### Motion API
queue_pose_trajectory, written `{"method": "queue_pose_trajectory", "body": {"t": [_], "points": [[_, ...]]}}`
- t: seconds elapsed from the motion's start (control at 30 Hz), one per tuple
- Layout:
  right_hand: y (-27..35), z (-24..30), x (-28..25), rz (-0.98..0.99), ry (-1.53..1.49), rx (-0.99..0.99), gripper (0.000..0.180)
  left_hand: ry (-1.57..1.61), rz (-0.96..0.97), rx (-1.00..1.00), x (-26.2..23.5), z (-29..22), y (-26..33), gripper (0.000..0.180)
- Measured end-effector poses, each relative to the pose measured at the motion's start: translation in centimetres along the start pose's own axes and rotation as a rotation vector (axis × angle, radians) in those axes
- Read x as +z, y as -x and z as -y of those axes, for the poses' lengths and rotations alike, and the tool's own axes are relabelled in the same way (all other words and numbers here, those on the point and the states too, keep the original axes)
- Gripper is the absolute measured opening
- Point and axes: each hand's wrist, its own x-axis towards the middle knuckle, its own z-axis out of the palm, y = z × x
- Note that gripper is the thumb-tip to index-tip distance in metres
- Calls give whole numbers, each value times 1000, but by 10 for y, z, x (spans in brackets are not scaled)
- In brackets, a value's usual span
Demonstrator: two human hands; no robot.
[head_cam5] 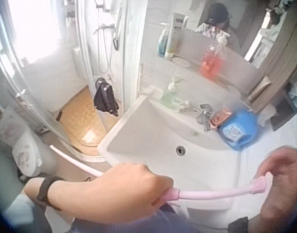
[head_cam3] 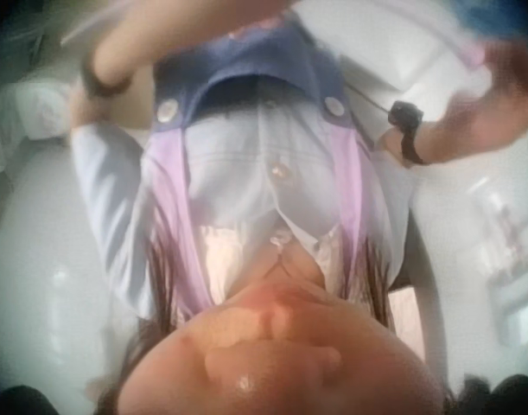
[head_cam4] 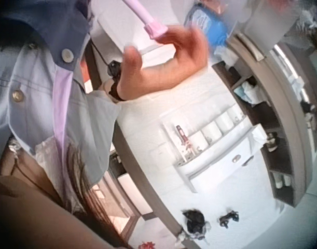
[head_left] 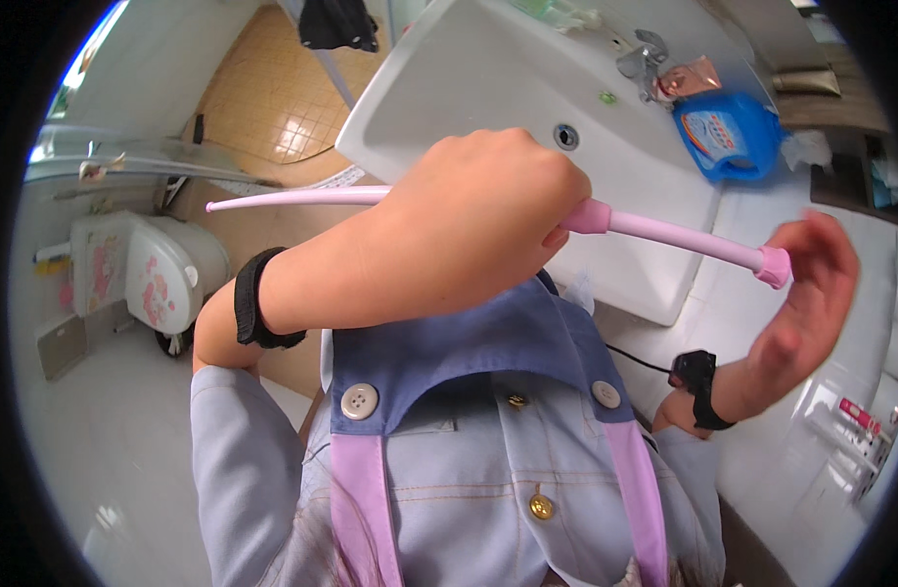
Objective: The person connects several sections of a pink plastic rod together, wipes one section with a cloth over a sink, and then holds the assembled rod while standing in a bedroom.
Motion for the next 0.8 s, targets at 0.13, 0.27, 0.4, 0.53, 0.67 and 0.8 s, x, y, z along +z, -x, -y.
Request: {"method": "queue_pose_trajectory", "body": {"t": [0.13,0.27,0.4,0.53,0.67,0.8], "points": [[8,4,-2,-174,153,134,45,20,10,52,1,3,0,18],[4,20,2,-72,24,199,36,92,45,73,7,10,-5,18],[13,25,8,-65,228,413,38,152,75,141,6,12,-8,17],[12,35,13,-111,175,150,39,283,348,136,-11,17,-19,18],[30,53,12,-145,280,439,35,425,749,-72,-10,18,-31,22],[34,79,26,-279,120,452,29,558,688,328,9,30,-36,28]]}}
